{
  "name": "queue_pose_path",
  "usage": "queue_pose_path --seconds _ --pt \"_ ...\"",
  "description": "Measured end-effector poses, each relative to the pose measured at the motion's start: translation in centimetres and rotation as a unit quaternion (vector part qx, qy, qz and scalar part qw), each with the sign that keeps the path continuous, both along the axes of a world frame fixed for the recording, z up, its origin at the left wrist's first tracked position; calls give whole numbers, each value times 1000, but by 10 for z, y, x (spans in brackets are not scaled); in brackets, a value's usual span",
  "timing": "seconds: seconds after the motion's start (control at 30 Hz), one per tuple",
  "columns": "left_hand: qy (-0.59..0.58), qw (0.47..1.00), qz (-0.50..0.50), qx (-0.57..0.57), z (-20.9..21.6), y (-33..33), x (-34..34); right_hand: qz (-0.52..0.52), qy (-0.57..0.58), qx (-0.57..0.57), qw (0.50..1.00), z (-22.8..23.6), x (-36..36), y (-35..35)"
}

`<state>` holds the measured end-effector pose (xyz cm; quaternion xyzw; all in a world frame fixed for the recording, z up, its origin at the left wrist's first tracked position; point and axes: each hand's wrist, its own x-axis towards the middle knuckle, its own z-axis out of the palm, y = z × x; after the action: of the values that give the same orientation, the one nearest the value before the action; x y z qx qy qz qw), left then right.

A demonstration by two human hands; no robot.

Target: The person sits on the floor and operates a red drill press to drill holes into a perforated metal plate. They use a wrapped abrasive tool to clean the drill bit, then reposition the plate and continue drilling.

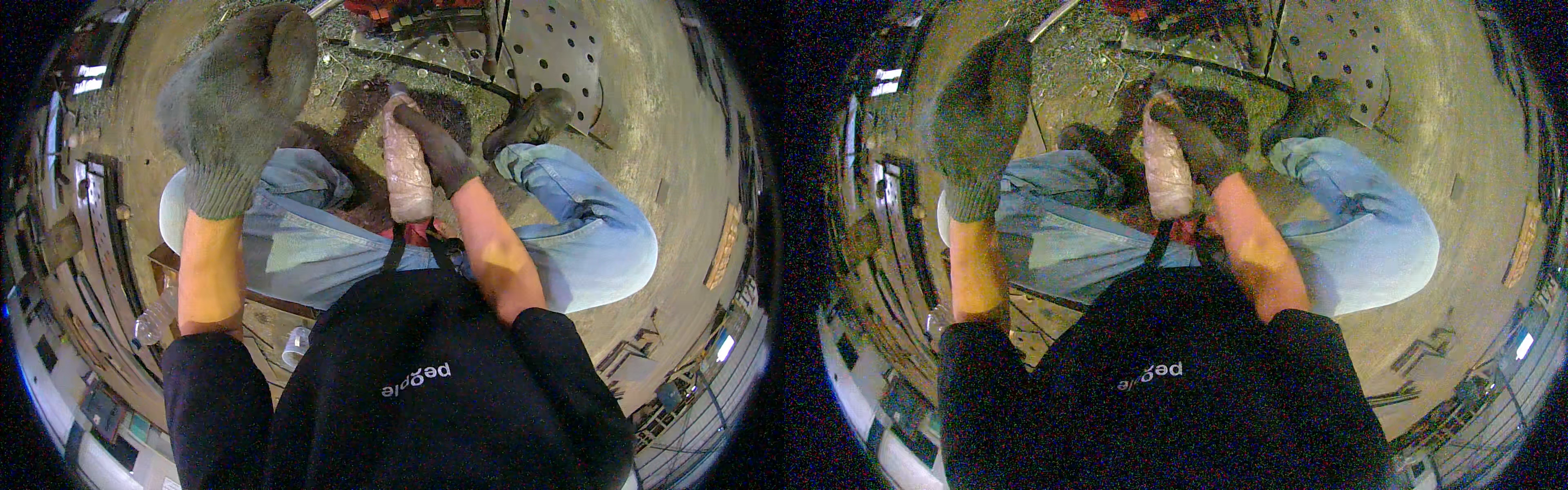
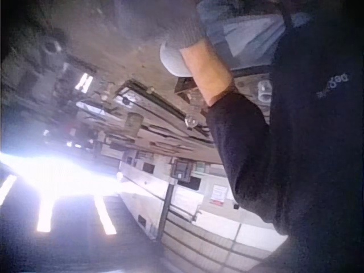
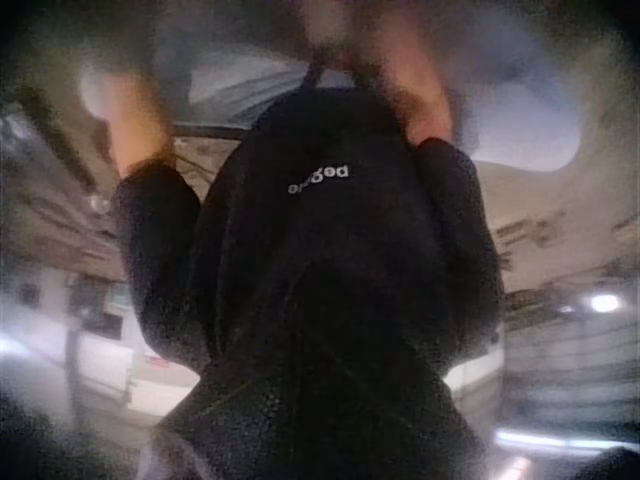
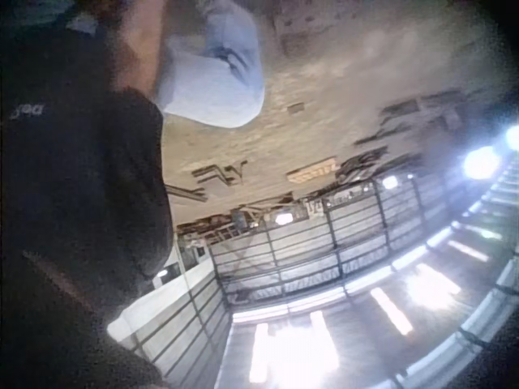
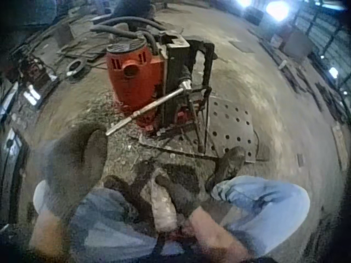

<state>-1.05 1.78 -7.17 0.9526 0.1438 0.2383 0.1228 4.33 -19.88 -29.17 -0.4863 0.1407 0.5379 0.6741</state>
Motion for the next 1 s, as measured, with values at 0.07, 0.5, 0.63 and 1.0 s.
queue_pose_path --seconds 0.07,0.5,0.63,1.0 --pt "13 999 14 28 2 1 -2 1 -44 1 999 0 0 2" --pt "-2 999 42 3 -1 -1 -3 -5 -72 -38 997 -21 1 3" --pt "-33 999 2 -16 -1 -2 -1 9 -68 -39 997 -25 2 0" --pt "34 998 45 31 0 -2 -1 67 -77 -102 989 -6 3 -1"
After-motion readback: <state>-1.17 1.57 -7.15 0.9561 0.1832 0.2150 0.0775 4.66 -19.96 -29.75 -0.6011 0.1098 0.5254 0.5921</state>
